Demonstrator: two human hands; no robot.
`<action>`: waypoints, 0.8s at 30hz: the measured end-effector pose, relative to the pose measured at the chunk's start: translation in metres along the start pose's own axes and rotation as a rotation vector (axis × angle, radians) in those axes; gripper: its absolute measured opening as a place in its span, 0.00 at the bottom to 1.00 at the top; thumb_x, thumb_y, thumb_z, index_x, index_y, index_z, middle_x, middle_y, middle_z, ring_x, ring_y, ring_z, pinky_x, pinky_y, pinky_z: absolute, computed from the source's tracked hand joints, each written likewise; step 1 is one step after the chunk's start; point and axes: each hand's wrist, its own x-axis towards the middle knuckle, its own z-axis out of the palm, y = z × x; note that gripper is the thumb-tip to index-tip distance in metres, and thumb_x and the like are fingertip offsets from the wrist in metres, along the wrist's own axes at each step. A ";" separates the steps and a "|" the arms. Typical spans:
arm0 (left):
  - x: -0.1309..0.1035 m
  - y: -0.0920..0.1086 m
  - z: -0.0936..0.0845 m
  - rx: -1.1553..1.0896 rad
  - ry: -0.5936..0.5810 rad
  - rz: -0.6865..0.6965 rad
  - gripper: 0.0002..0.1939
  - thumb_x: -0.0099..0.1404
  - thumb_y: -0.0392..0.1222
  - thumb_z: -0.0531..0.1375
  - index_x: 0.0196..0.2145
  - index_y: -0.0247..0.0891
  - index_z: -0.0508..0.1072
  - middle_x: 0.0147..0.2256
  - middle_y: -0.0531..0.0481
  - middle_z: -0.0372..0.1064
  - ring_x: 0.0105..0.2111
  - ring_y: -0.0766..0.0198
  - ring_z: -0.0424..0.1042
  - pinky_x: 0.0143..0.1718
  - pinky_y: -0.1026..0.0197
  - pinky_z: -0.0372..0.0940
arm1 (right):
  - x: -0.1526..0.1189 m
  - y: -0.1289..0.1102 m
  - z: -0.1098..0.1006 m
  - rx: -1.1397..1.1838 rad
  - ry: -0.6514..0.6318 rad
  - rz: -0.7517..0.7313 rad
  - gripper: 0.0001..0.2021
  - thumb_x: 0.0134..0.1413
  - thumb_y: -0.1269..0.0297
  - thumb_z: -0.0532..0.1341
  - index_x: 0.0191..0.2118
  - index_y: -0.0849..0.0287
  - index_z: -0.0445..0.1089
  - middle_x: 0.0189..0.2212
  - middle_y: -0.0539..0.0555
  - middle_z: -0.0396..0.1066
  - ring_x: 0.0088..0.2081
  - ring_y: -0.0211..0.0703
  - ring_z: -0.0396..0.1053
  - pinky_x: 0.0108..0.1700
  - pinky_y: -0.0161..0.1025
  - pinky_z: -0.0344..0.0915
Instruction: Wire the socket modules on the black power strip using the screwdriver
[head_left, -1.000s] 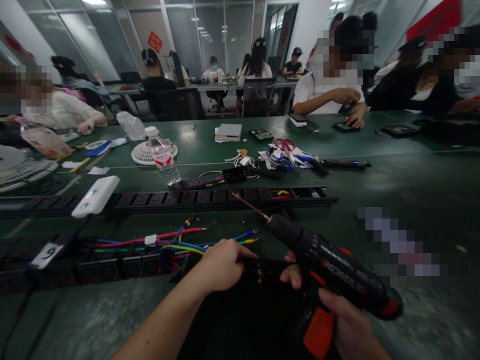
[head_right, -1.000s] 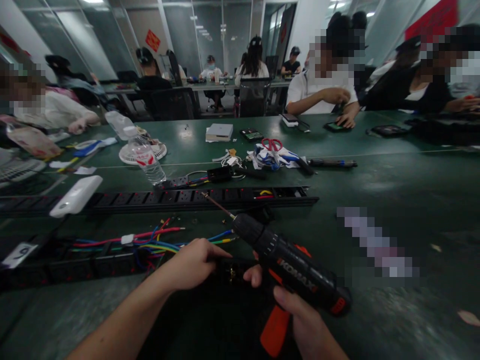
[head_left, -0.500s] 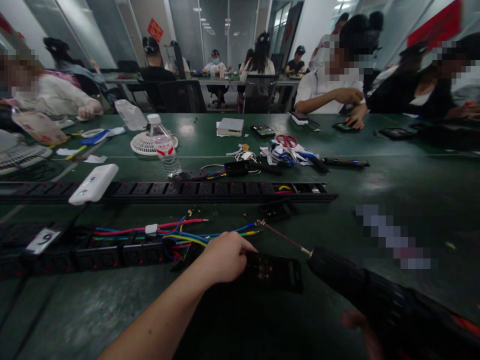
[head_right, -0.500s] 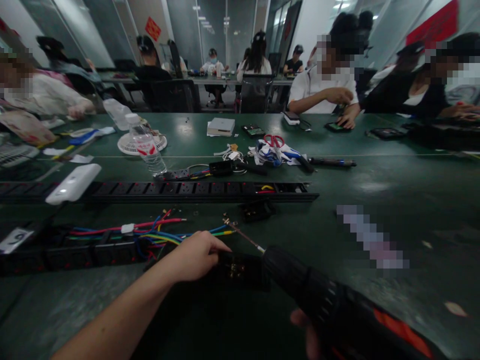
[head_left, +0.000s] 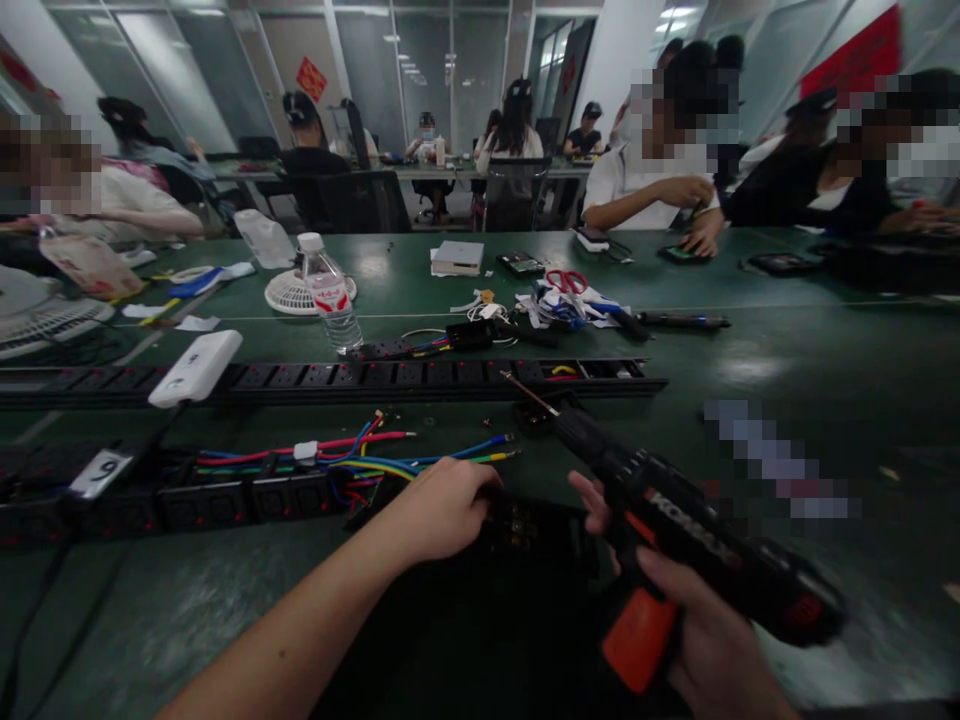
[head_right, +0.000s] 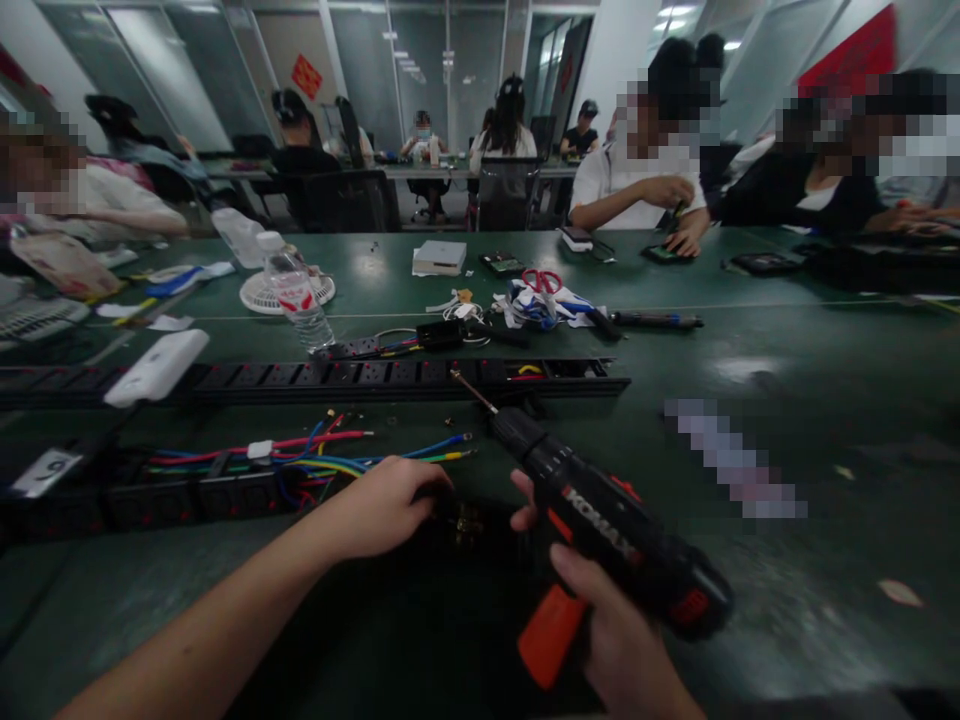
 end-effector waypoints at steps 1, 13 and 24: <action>-0.002 0.000 -0.001 0.034 0.000 -0.010 0.15 0.60 0.35 0.55 0.44 0.42 0.75 0.43 0.48 0.76 0.44 0.57 0.74 0.48 0.58 0.66 | 0.007 0.001 0.008 0.050 0.013 0.004 0.24 0.50 0.57 0.66 0.52 0.61 0.71 0.52 0.62 0.66 0.57 0.59 0.61 0.66 0.54 0.49; 0.015 -0.014 -0.022 0.172 -0.324 -0.064 0.17 0.66 0.49 0.51 0.42 0.45 0.77 0.39 0.45 0.77 0.39 0.52 0.75 0.37 0.56 0.66 | 0.027 0.002 0.032 0.114 -0.001 -0.099 0.14 0.54 0.59 0.64 0.46 0.57 0.70 0.37 0.56 0.70 0.47 0.51 0.68 0.59 0.50 0.60; 0.032 -0.021 -0.029 -0.062 -0.426 -0.114 0.14 0.65 0.48 0.54 0.41 0.41 0.77 0.28 0.52 0.76 0.27 0.64 0.74 0.25 0.66 0.61 | 0.033 0.003 0.022 0.167 -0.216 -0.118 0.17 0.62 0.60 0.58 0.55 0.51 0.64 0.38 0.53 0.65 0.50 0.48 0.65 0.58 0.46 0.60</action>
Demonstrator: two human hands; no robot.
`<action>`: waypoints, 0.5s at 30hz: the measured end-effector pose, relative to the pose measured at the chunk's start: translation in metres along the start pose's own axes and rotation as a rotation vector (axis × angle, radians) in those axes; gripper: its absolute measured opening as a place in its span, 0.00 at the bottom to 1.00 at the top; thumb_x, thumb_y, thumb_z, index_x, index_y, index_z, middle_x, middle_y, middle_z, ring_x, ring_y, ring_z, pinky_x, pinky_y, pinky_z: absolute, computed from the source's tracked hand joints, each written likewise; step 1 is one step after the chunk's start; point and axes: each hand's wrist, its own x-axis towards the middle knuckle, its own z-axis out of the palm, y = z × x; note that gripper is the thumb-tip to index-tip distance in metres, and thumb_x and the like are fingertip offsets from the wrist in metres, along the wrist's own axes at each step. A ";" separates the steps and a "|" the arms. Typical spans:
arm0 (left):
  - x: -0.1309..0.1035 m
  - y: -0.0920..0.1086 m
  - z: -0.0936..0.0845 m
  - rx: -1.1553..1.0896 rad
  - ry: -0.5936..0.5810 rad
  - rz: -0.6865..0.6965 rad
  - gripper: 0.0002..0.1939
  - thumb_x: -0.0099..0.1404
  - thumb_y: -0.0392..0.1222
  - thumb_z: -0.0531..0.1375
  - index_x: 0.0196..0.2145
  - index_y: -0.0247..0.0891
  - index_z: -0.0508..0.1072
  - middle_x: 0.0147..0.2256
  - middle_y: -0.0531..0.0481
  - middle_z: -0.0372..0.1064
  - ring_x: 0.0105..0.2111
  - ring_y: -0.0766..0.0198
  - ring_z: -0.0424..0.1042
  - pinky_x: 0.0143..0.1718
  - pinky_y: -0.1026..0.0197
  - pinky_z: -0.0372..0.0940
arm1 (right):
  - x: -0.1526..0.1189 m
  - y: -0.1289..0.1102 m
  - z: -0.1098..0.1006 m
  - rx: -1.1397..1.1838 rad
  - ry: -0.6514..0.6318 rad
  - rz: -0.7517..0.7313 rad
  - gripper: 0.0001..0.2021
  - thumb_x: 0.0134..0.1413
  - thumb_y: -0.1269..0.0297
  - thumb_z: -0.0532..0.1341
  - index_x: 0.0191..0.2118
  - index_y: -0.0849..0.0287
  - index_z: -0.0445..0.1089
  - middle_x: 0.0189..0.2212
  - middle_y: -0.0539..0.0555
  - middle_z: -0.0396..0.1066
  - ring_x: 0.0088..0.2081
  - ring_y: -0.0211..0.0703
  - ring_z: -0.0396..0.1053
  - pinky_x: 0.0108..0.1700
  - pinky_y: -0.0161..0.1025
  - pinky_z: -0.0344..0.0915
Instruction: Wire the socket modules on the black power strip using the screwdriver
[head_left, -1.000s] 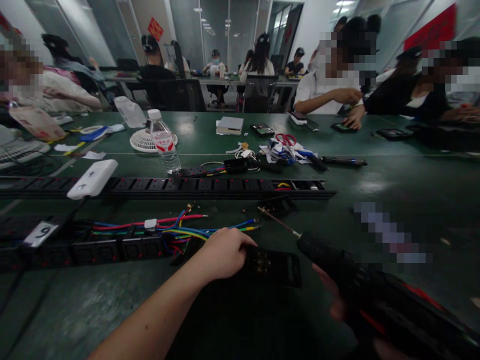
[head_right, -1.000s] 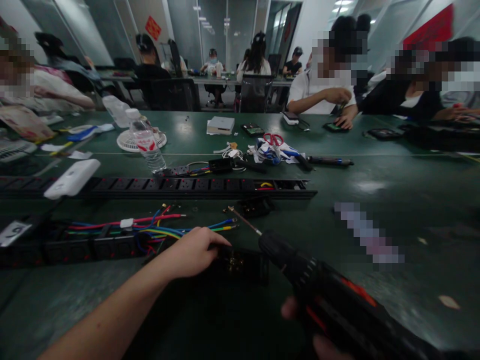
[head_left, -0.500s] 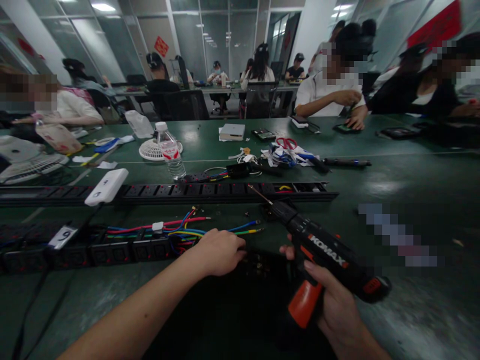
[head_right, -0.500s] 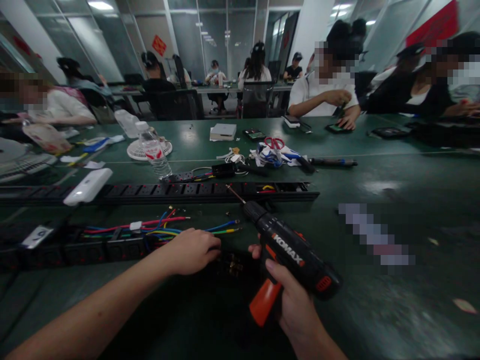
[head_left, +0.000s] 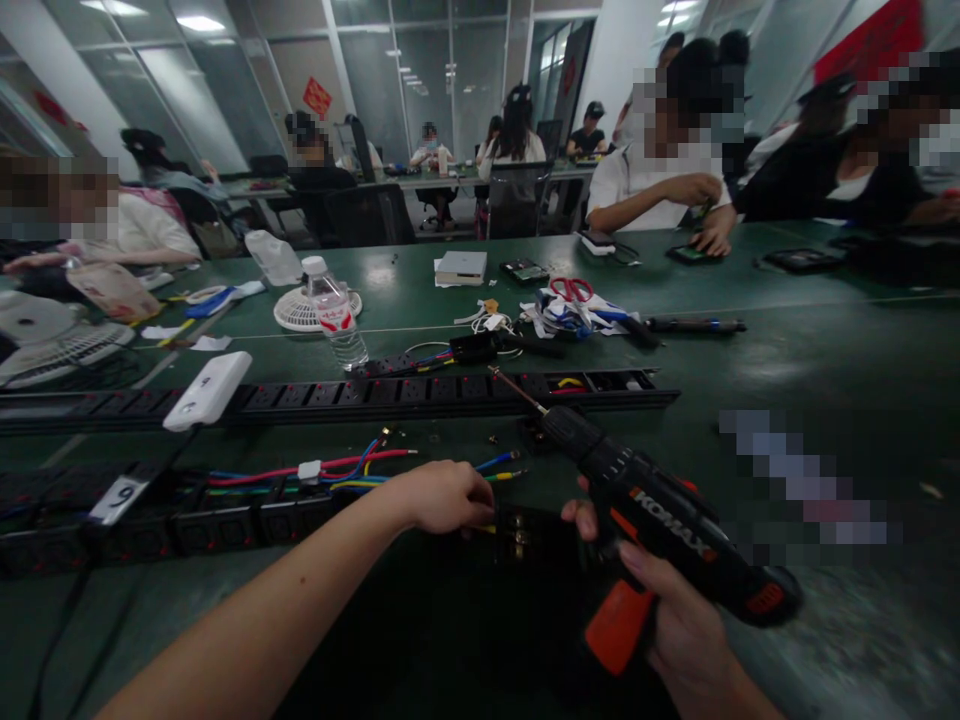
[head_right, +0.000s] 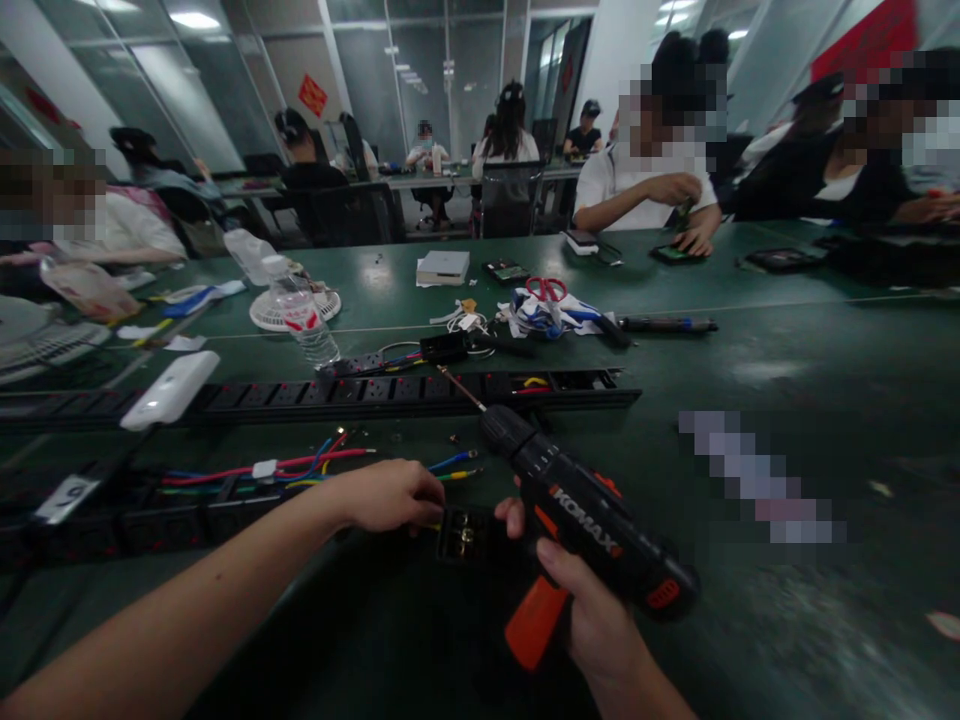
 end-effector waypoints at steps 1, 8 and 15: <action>0.000 0.000 0.001 -0.040 -0.012 0.013 0.13 0.65 0.46 0.55 0.42 0.42 0.76 0.28 0.53 0.76 0.26 0.64 0.74 0.25 0.67 0.62 | 0.000 -0.001 0.000 0.008 -0.007 0.008 0.17 0.62 0.59 0.58 0.55 0.50 0.64 0.38 0.53 0.65 0.50 0.48 0.64 0.58 0.45 0.60; 0.009 0.000 0.003 -0.248 -0.057 0.112 0.19 0.62 0.35 0.55 0.51 0.41 0.73 0.39 0.50 0.76 0.26 0.67 0.74 0.31 0.65 0.67 | 0.000 -0.006 0.004 0.012 0.006 0.020 0.19 0.59 0.56 0.61 0.54 0.51 0.65 0.36 0.53 0.64 0.47 0.46 0.63 0.55 0.41 0.60; 0.014 0.000 0.011 -0.450 -0.018 0.052 0.22 0.57 0.32 0.55 0.48 0.36 0.77 0.34 0.47 0.76 0.28 0.65 0.73 0.32 0.63 0.69 | 0.001 -0.010 0.004 -0.120 -0.017 -0.078 0.21 0.59 0.52 0.62 0.55 0.53 0.65 0.33 0.53 0.65 0.45 0.49 0.65 0.53 0.43 0.61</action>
